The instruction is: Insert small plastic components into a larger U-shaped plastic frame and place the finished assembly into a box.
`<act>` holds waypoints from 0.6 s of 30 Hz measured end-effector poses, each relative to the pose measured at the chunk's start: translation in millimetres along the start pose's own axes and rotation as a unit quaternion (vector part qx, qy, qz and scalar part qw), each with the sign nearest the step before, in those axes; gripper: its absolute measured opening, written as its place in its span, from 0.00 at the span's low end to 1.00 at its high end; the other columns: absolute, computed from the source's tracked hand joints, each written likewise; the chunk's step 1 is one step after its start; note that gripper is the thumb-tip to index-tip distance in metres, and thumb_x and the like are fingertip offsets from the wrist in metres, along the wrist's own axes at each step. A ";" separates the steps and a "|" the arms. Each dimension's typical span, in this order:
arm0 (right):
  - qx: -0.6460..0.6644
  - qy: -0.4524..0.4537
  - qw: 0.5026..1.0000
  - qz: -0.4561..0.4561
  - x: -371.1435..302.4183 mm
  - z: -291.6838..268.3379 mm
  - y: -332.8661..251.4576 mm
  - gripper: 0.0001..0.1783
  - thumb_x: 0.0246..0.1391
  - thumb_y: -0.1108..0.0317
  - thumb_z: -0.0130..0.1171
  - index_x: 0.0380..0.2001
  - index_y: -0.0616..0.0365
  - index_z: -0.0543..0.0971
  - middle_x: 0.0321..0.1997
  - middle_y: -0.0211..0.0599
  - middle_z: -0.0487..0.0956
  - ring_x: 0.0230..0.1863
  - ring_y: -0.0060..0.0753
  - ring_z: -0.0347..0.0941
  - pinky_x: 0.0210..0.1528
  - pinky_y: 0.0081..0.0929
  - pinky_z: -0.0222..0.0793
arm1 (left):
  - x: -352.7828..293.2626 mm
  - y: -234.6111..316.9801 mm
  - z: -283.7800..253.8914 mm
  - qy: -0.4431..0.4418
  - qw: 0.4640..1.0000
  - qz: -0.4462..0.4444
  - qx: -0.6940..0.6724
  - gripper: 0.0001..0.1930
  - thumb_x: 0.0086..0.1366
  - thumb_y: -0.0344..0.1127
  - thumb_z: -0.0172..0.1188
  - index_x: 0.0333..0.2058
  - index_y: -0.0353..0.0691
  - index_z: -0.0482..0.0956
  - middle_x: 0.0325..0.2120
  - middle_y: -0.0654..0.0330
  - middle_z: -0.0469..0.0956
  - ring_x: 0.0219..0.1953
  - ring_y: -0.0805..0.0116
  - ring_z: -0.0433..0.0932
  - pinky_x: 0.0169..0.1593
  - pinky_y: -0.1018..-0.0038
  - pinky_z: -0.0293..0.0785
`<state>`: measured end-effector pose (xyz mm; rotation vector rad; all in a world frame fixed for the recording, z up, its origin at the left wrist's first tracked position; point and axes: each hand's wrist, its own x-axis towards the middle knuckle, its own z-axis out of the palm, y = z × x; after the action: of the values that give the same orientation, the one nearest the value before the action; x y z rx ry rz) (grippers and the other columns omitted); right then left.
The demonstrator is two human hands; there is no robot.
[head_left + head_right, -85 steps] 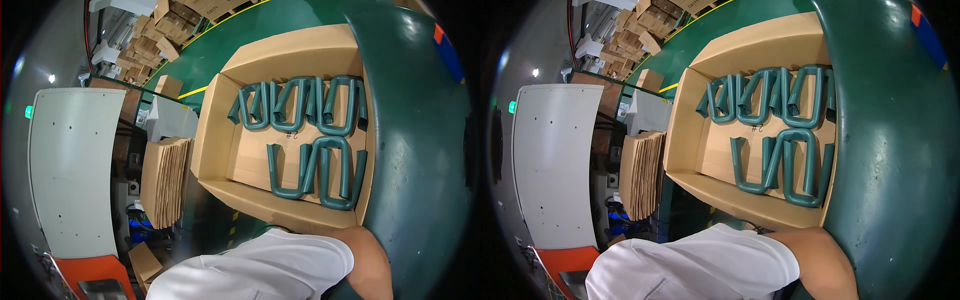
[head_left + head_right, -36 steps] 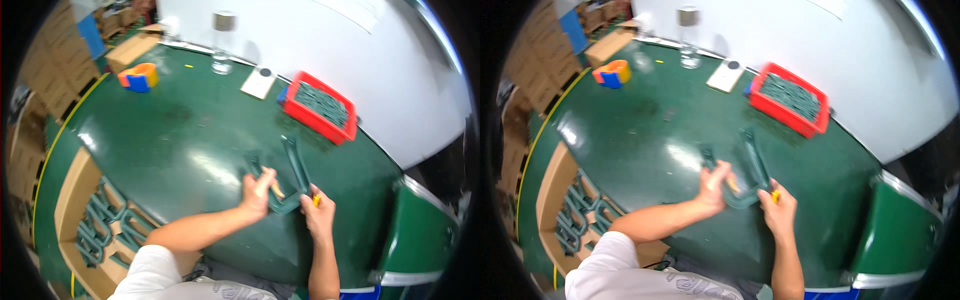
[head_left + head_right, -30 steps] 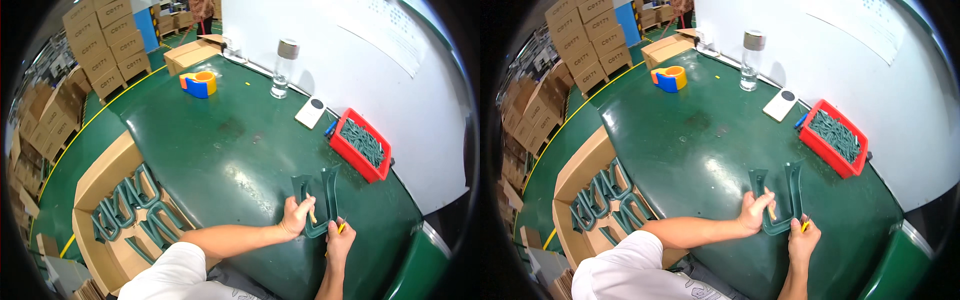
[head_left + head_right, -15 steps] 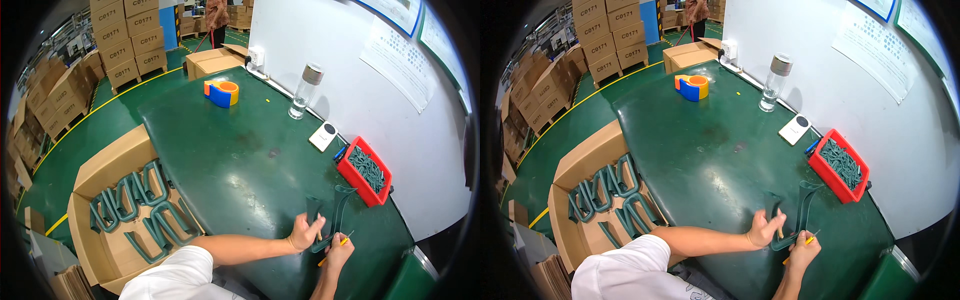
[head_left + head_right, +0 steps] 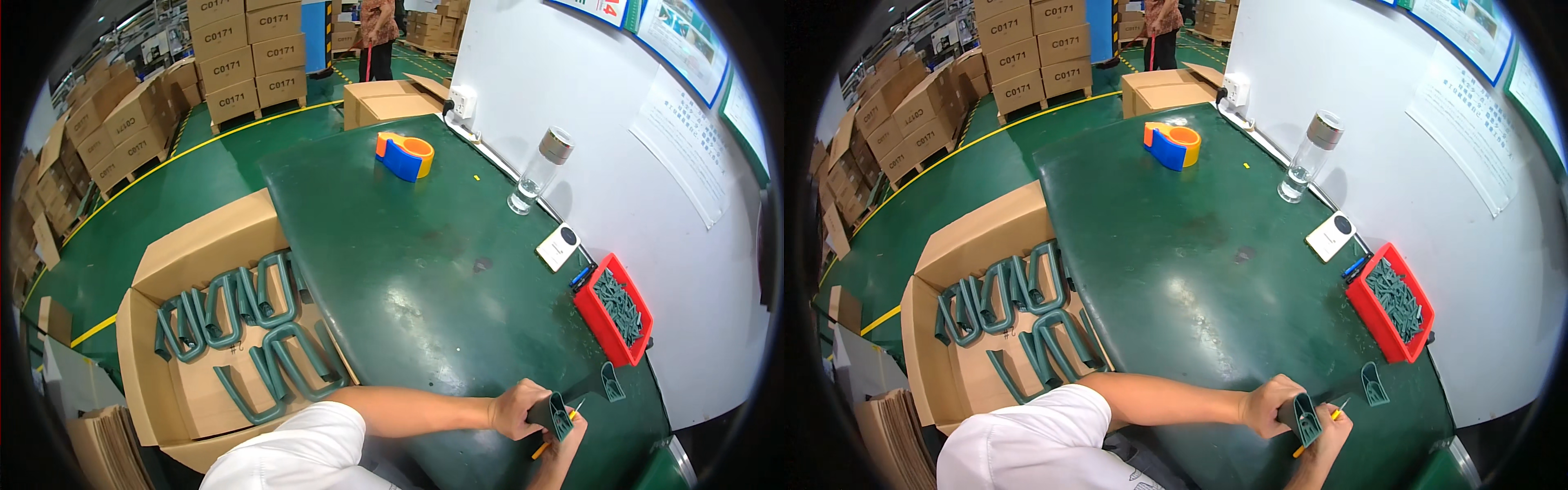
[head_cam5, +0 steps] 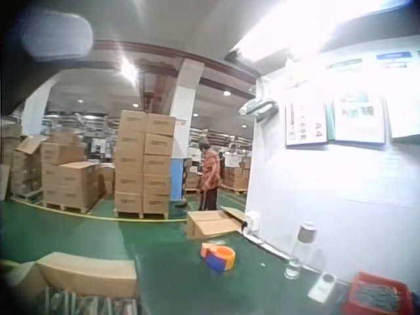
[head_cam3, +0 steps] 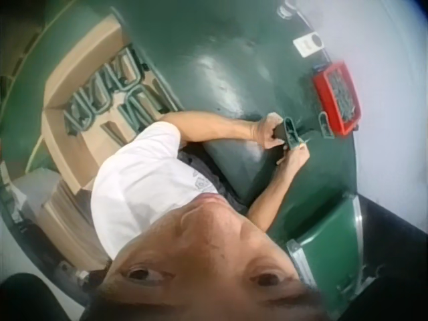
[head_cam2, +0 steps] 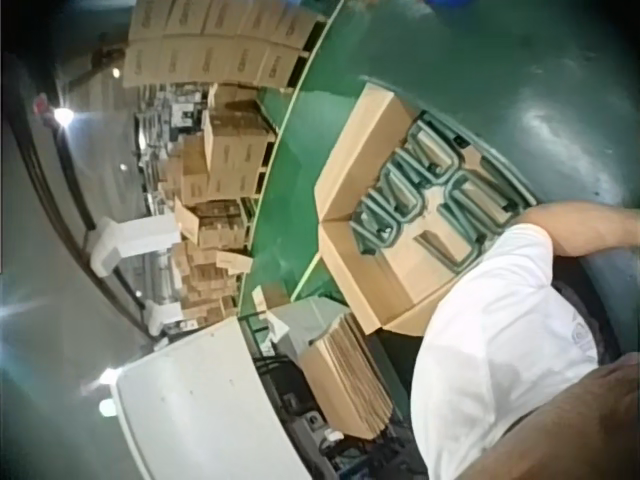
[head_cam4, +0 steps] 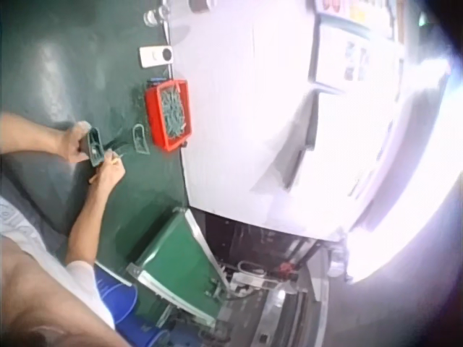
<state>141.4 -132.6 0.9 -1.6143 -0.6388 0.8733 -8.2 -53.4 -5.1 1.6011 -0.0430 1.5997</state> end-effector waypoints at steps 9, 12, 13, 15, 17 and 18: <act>0.221 0.052 0.970 0.092 -23.1 22.0 11.1 0.07 0.49 0.75 0.49 0.19 0.61 0.70 0.12 0.33 0.69 0.06 0.22 0.61 0.05 0.16 0.50 | -1.2 -0.3 -2.3 -0.004 0.999 -0.001 0.047 0.12 0.36 0.24 0.59 0.22 0.36 0.67 0.14 0.55 0.66 0.16 0.53 0.68 0.19 0.67 0.63; 0.191 0.074 0.976 0.073 -31.5 34.7 3.1 0.03 0.47 0.75 0.50 0.22 0.61 0.70 0.13 0.33 0.69 0.07 0.22 0.61 0.06 0.16 0.49 | -5.3 0.8 1.6 0.028 0.997 -0.021 0.070 0.12 0.36 0.25 0.60 0.22 0.35 0.66 0.14 0.54 0.66 0.16 0.52 0.68 0.19 0.66 0.62; 0.186 0.081 0.977 0.066 -36.7 40.6 -1.0 0.02 0.46 0.75 0.50 0.22 0.61 0.70 0.13 0.33 0.69 0.07 0.22 0.61 0.06 0.16 0.48 | -6.6 -0.5 3.4 0.041 0.996 -0.028 0.076 0.12 0.36 0.25 0.60 0.21 0.35 0.66 0.14 0.53 0.66 0.15 0.52 0.67 0.19 0.66 0.62; 0.161 0.034 0.985 0.056 -47.5 41.2 4.9 0.04 0.47 0.75 0.55 0.22 0.62 0.72 0.14 0.32 0.70 0.09 0.19 0.60 0.09 0.15 0.50 | 2.6 -4.7 3.4 0.045 0.988 -0.042 0.145 0.13 0.36 0.27 0.61 0.20 0.36 0.65 0.15 0.52 0.64 0.15 0.50 0.66 0.19 0.64 0.61; 0.125 0.098 0.987 0.013 -49.9 41.0 -1.7 0.11 0.55 0.68 0.53 0.21 0.59 0.70 0.13 0.30 0.68 0.08 0.18 0.59 0.07 0.15 0.48 | 10.0 -8.3 3.8 0.100 0.972 -0.072 0.202 0.13 0.38 0.30 0.62 0.18 0.36 0.64 0.15 0.52 0.63 0.16 0.52 0.64 0.20 0.65 0.60; 0.124 0.134 0.981 -0.070 -53.2 38.5 -9.0 0.13 0.56 0.65 0.54 0.21 0.60 0.70 0.14 0.30 0.68 0.09 0.18 0.59 0.09 0.13 0.49 | 13.8 -9.8 0.8 0.110 0.969 -0.113 0.189 0.11 0.41 0.30 0.61 0.19 0.36 0.65 0.15 0.54 0.64 0.16 0.55 0.65 0.21 0.67 0.61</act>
<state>79.7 -150.7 17.1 -1.4111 -0.4297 0.5925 0.5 -40.4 1.4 1.6250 0.5741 1.6606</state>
